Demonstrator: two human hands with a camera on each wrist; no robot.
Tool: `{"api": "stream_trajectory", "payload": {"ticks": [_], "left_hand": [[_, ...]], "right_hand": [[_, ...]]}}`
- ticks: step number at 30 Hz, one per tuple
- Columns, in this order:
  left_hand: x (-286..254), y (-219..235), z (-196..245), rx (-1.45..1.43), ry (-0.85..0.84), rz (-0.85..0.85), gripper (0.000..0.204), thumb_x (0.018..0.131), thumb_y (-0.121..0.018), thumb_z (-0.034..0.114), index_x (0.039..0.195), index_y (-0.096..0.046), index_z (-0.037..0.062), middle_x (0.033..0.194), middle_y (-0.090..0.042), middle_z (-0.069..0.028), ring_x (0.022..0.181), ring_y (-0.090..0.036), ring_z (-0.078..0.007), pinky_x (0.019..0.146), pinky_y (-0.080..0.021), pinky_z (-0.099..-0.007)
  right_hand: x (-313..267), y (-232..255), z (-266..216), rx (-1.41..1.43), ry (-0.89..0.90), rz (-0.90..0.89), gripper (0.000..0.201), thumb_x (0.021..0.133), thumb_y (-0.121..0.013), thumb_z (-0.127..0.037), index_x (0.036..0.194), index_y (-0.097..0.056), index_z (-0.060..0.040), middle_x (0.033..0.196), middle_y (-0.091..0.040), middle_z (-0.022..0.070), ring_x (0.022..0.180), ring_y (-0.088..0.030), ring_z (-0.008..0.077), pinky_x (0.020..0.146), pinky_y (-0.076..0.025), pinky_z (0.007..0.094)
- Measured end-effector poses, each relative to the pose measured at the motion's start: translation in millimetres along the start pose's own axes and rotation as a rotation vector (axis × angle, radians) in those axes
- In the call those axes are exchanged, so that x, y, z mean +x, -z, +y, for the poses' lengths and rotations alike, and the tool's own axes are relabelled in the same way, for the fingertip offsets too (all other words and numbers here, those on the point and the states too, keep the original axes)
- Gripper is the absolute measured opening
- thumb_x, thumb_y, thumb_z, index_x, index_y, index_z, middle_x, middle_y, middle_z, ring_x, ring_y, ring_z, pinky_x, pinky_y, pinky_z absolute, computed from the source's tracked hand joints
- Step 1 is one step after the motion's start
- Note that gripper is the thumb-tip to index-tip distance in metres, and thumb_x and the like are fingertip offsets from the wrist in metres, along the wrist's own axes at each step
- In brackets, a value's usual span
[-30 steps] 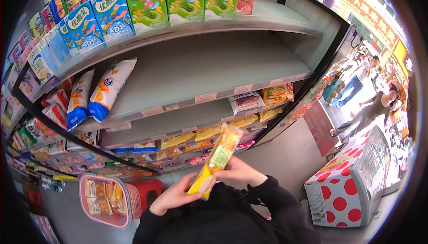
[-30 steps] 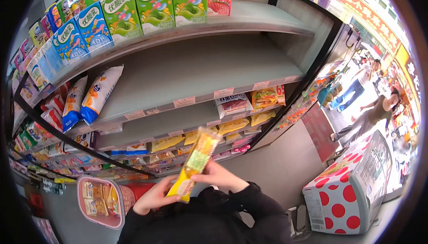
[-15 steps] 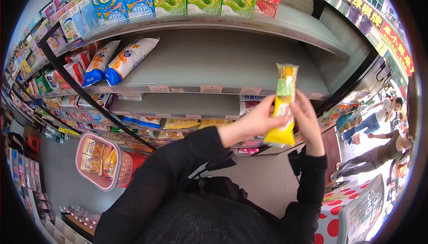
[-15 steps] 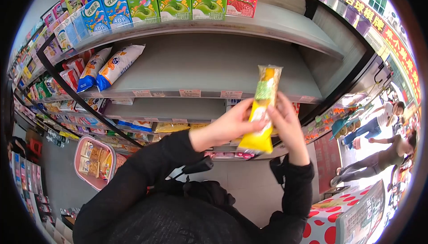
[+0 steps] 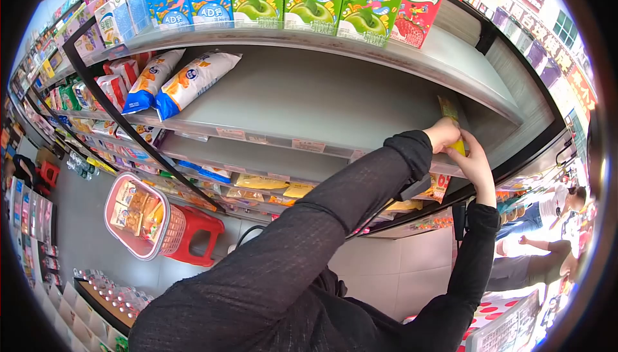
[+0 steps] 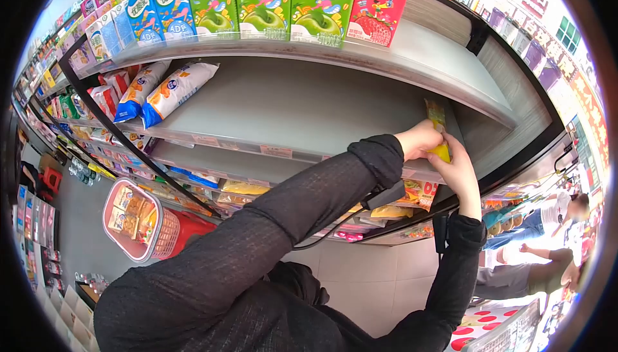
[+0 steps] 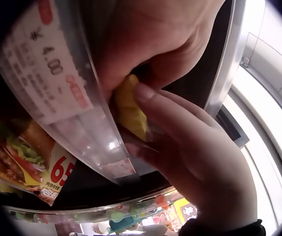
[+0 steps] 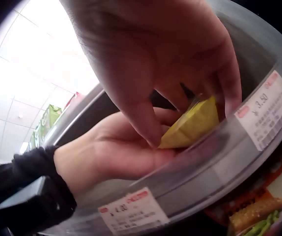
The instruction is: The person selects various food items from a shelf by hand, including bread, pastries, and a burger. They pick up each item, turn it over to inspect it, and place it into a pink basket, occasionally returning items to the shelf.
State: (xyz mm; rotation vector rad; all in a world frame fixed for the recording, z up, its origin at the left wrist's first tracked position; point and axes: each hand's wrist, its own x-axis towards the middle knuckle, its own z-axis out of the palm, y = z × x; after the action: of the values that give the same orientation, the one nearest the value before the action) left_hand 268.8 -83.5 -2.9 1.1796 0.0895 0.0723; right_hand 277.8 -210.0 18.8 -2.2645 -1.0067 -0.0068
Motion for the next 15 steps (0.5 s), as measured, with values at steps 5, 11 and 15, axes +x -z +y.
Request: {"api": "stream_trajectory", "payload": {"ticks": [5, 11, 15], "left_hand": [[45, -25, -14, 0.148, -0.042, -0.086, 0.023, 0.072, -0.046, -0.001, 0.095, -0.052, -0.0046, 0.086, -0.056, -0.0145, 0.076, -0.057, -0.0253, 0.061, -0.045, -0.0333], [58, -39, -19, 0.271, -0.165, -0.086, 0.022, 0.07, -0.048, 0.001, 0.089, -0.057, -0.0069, 0.087, -0.058, -0.0168, 0.076, -0.055, -0.0247, 0.062, -0.042, -0.033], [28, -20, 1, 0.207, -0.2, -0.101, 0.029, 0.063, -0.051, 0.001, 0.088, -0.056, -0.0121, 0.085, -0.057, -0.0269, 0.083, -0.057, -0.0342, 0.068, -0.043, -0.0372]], "right_hand": [[12, 11, 35, -0.19, -0.05, 0.068, 0.05, 0.065, -0.063, -0.011, 0.111, -0.046, 0.0011, 0.106, -0.05, 0.0226, 0.1, -0.049, 0.0339, 0.085, -0.039, 0.036], [19, 13, 36, -0.599, -0.287, 0.084, 0.035, 0.066, -0.056, -0.003, 0.101, -0.05, 0.0005, 0.102, -0.051, 0.0214, 0.096, -0.048, 0.0377, 0.081, -0.04, 0.0415], [9, -3, 22, -0.785, -0.06, 0.233, 0.033, 0.068, -0.048, 0.004, 0.101, -0.051, 0.0009, 0.107, -0.048, 0.0196, 0.099, -0.045, 0.0359, 0.083, -0.039, 0.0411]]}}
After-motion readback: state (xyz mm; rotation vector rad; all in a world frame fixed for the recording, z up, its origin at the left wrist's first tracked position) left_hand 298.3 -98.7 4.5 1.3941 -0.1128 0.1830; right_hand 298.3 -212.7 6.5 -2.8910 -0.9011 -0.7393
